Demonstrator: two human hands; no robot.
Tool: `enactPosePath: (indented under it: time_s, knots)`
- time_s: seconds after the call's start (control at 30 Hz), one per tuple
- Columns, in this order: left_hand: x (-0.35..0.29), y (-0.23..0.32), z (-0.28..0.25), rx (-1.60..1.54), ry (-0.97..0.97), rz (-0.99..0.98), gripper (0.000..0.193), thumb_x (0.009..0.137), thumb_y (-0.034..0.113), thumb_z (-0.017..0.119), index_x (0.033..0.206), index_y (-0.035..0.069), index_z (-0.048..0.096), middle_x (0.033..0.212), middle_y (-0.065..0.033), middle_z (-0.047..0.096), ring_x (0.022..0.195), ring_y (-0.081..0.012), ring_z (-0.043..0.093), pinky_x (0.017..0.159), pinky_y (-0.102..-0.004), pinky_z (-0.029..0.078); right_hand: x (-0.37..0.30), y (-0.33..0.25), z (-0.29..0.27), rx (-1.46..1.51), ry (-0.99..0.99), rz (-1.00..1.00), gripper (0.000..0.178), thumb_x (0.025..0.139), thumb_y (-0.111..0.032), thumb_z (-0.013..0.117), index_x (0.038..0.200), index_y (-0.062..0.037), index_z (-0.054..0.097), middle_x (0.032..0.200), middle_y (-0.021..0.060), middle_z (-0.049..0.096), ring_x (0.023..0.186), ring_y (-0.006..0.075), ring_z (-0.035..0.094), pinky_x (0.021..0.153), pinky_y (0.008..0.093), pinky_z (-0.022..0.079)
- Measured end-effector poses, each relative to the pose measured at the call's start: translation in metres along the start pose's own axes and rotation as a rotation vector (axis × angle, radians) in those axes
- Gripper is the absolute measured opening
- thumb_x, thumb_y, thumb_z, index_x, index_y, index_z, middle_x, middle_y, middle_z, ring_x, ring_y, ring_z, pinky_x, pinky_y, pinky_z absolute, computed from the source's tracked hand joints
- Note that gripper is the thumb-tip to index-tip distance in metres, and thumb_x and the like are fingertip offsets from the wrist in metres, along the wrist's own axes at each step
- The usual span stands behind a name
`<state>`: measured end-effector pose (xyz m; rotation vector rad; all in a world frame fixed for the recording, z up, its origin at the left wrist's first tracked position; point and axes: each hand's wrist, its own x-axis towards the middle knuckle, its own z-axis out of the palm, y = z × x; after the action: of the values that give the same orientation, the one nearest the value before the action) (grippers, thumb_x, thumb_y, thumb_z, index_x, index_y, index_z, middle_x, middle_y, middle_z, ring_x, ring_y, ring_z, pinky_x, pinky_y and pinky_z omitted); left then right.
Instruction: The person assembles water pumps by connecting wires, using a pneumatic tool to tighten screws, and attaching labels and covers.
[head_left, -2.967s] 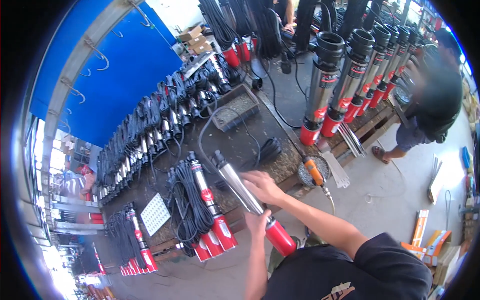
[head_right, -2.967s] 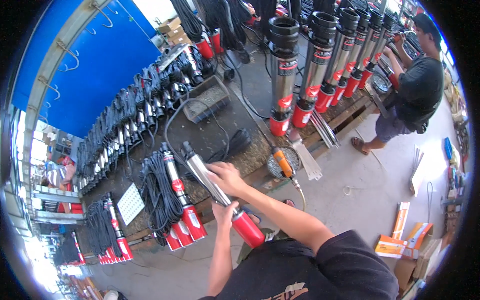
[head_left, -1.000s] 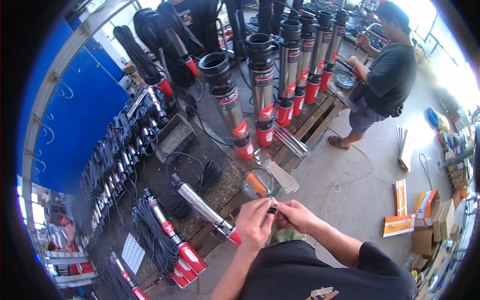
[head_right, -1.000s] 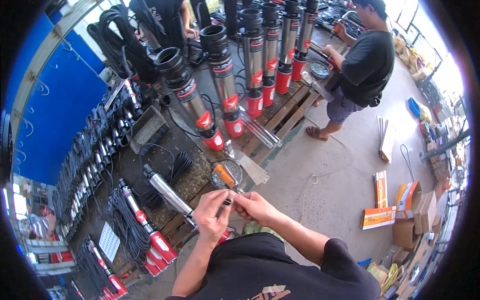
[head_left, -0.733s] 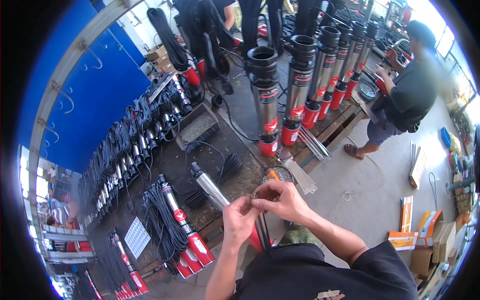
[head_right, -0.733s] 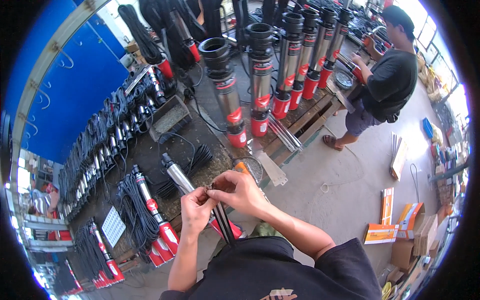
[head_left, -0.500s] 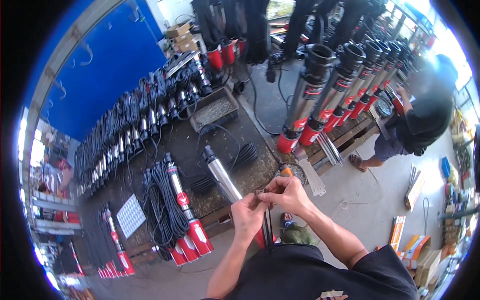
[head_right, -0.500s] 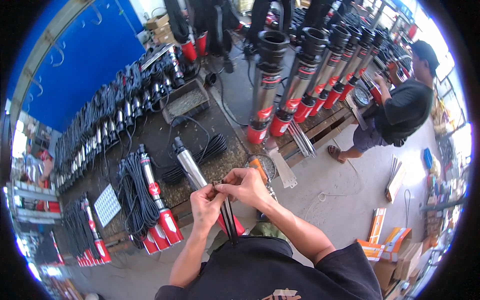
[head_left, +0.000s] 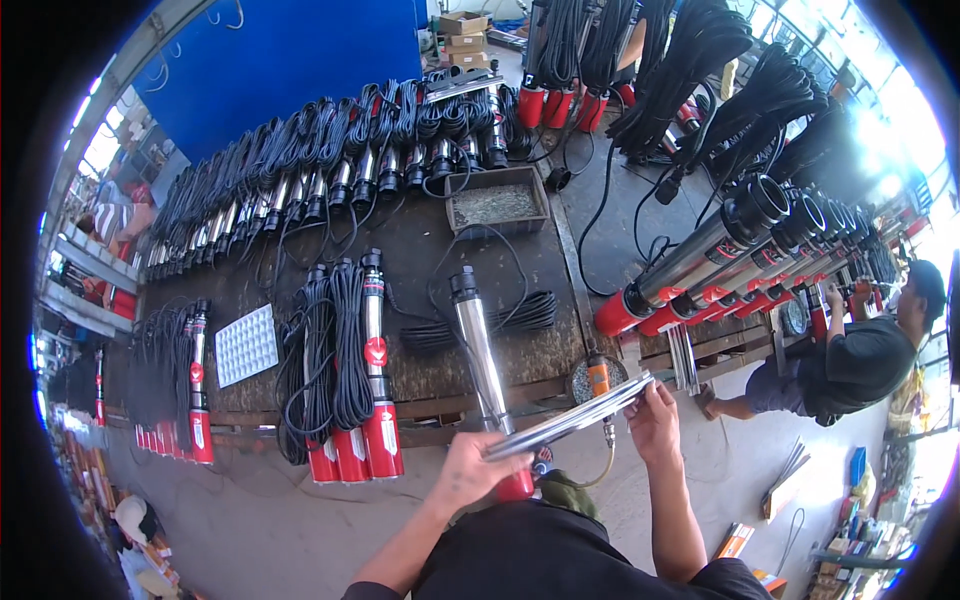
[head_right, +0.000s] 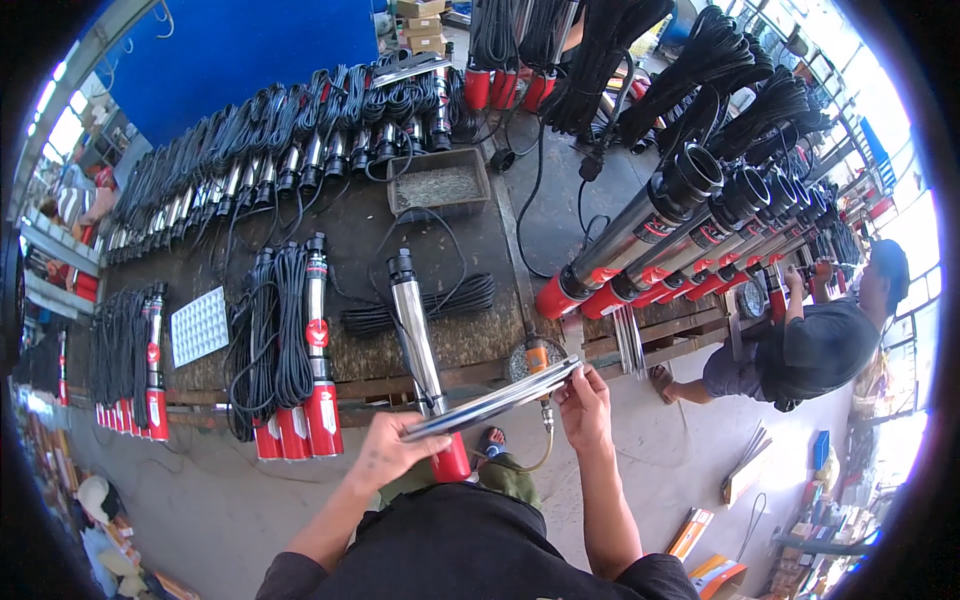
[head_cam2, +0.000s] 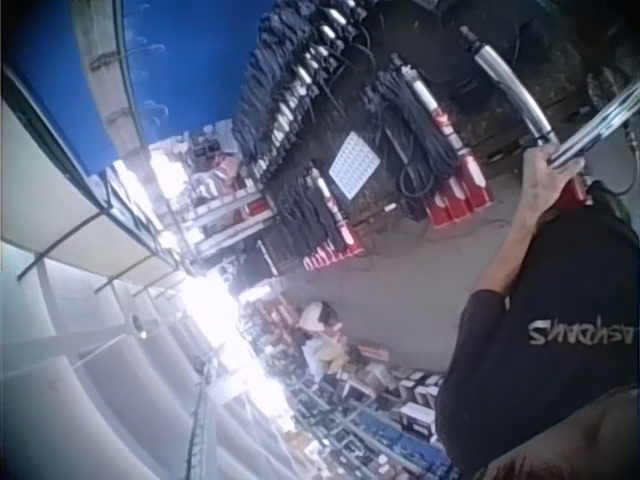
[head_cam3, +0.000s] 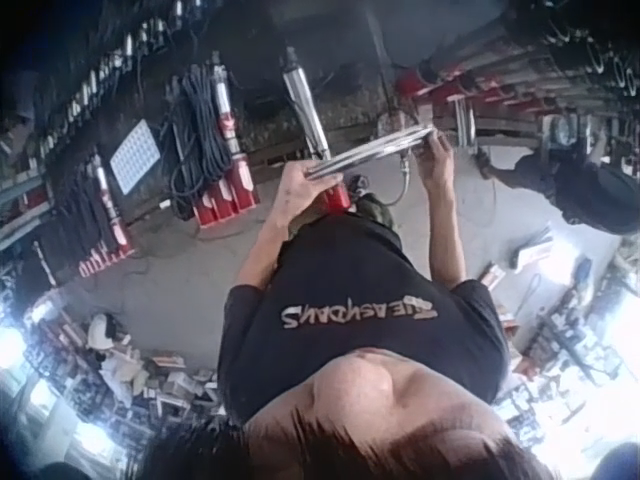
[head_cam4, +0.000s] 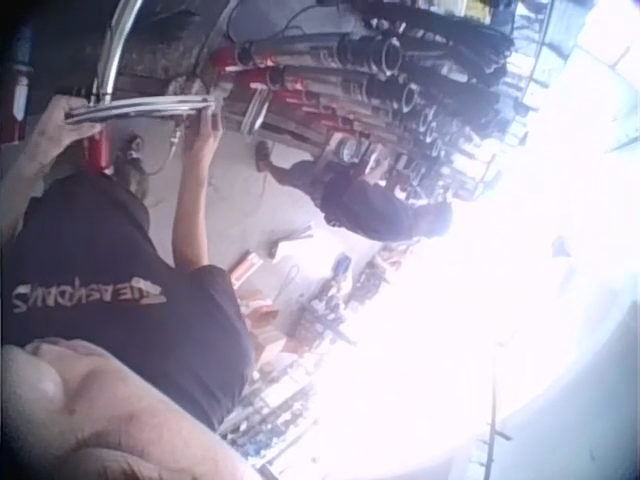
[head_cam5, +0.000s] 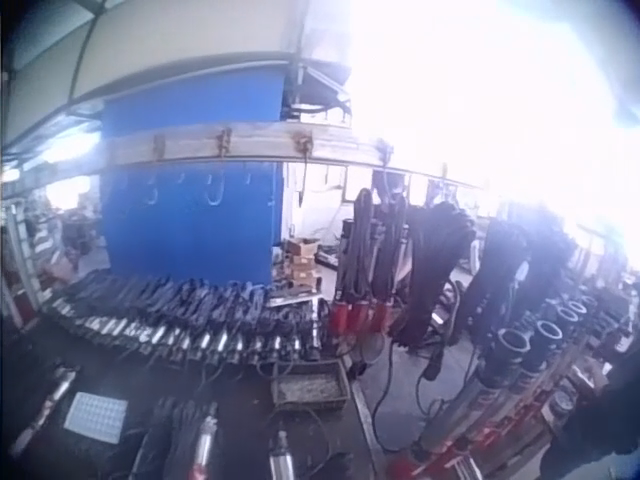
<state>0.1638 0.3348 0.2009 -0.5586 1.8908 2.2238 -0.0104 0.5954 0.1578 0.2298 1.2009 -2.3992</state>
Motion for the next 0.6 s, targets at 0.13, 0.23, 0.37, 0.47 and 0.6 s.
enactPosePath:
  time_s: [0.13,0.23,0.37,0.47,0.6]
  knots:
    - [-0.004,0.034,-0.005,-0.389,0.184,0.152,0.015,0.091,0.001,0.073,0.104,-0.007,0.071,0.087,-0.0121,0.074,0.068,-0.0159,0.068,0.06,-0.0284,0.056,-0.018,0.013,-0.005,0.015,-0.036,0.042,0.008,0.102,-0.014,0.06,0.098,-0.0067,0.061,0.089,0.0017,0.064,0.079,0.0113,0.058,0.071,0.0287,0.046]
    - [-0.002,0.044,-0.006,-0.274,0.377,0.327,0.014,0.095,-0.002,0.066,0.106,-0.009,0.07,0.099,-0.0147,0.074,0.087,-0.0153,0.07,0.074,-0.0277,0.058,-0.026,0.017,0.005,-0.639,0.106,-0.122,0.018,0.1,-0.016,0.063,0.111,-0.0029,0.064,0.099,0.0042,0.067,0.087,0.0148,0.063,0.075,0.0285,0.047]
    - [0.014,0.047,0.012,-0.244,0.318,0.441,0.012,0.093,0.002,0.069,0.103,-0.004,0.066,0.083,-0.0034,0.071,0.075,-0.0079,0.068,0.069,-0.0233,0.055,-0.032,-0.003,0.073,-1.229,-0.152,-0.609,0.044,0.085,-0.012,0.076,0.126,-0.0014,0.061,0.118,0.0114,0.066,0.099,0.023,0.067,0.083,0.0321,0.051]
    - [0.01,0.055,0.026,0.172,0.146,0.402,0.018,0.09,-0.001,0.071,0.105,-0.005,0.064,0.086,-0.0125,0.074,0.085,-0.0113,0.071,0.075,-0.0278,0.056,-0.042,-0.02,0.133,-1.063,-0.529,-0.395,0.044,0.081,-0.012,0.081,0.12,-0.0001,0.067,0.107,0.0137,0.071,0.096,0.0236,0.07,0.082,0.0351,0.055]
    - [0.023,0.034,0.038,0.043,0.118,0.239,0.016,0.088,-0.001,0.073,0.102,-0.006,0.065,0.088,-0.0114,0.075,0.084,-0.0101,0.07,0.075,-0.0262,0.055,-0.035,-0.011,0.13,-1.091,-0.414,-0.207,0.022,0.083,-0.015,0.082,0.095,0.0018,0.075,0.081,0.0077,0.073,0.074,0.0136,0.07,0.068,0.029,0.055]
